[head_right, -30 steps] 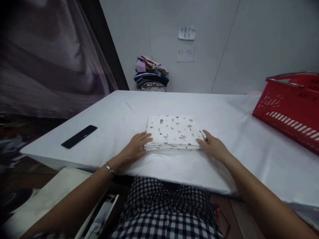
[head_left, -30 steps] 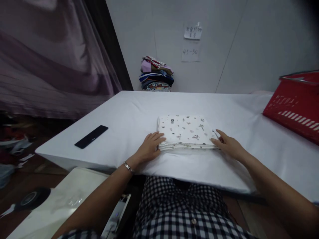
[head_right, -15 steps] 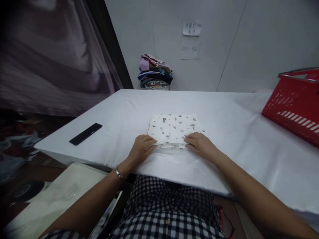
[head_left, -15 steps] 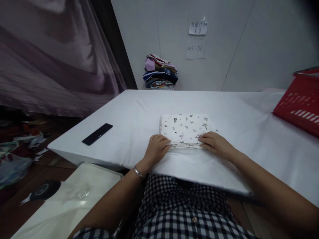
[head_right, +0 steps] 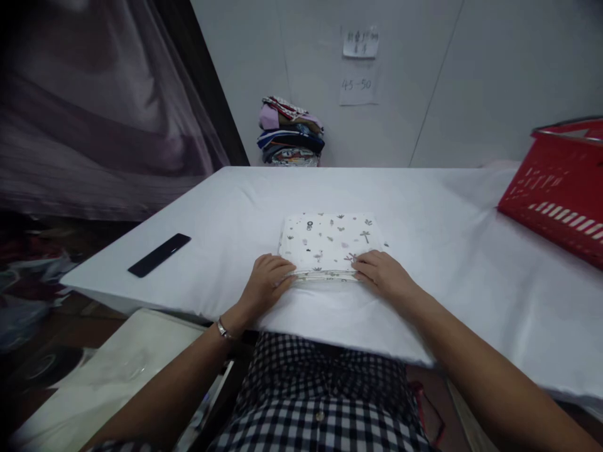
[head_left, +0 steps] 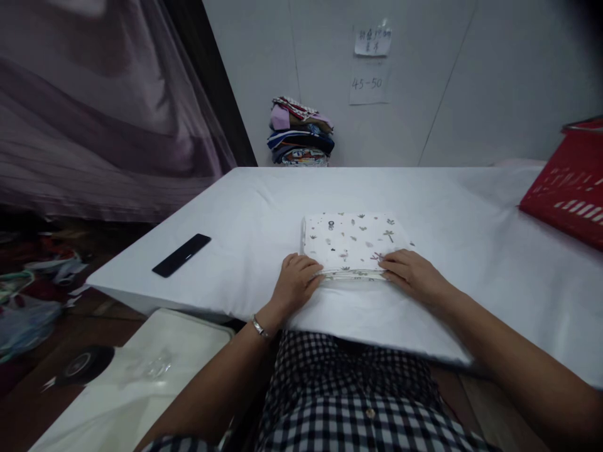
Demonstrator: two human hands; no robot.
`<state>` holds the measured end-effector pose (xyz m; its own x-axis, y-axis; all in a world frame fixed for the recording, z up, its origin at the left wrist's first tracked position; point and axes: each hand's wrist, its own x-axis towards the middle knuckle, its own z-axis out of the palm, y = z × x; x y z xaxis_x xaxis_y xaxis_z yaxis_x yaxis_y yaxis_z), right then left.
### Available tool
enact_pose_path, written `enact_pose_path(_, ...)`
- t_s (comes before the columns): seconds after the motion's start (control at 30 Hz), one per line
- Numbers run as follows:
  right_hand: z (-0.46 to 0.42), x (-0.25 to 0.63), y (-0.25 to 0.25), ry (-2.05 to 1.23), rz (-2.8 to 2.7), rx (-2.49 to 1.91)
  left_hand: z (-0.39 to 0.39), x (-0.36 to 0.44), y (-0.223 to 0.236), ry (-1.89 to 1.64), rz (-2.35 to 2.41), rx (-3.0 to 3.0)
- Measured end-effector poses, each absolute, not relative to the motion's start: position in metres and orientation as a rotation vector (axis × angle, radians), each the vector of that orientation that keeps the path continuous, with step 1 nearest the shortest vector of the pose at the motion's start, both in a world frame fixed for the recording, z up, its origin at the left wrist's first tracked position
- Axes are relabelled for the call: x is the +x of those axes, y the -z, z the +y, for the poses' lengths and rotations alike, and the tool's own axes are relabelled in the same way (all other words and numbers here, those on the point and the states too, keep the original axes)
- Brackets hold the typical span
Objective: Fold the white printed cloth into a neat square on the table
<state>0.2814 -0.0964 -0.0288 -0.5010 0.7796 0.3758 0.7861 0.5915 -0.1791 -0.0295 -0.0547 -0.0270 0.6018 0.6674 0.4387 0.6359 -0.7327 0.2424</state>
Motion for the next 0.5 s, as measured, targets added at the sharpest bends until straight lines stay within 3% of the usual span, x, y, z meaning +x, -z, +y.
enact_pose_path(0.5, -0.107, 0.300, 0.036, 0.108, -2.338, -1.311, -0.056, -0.035, 0.029, -0.793, 1.113, 2.748)
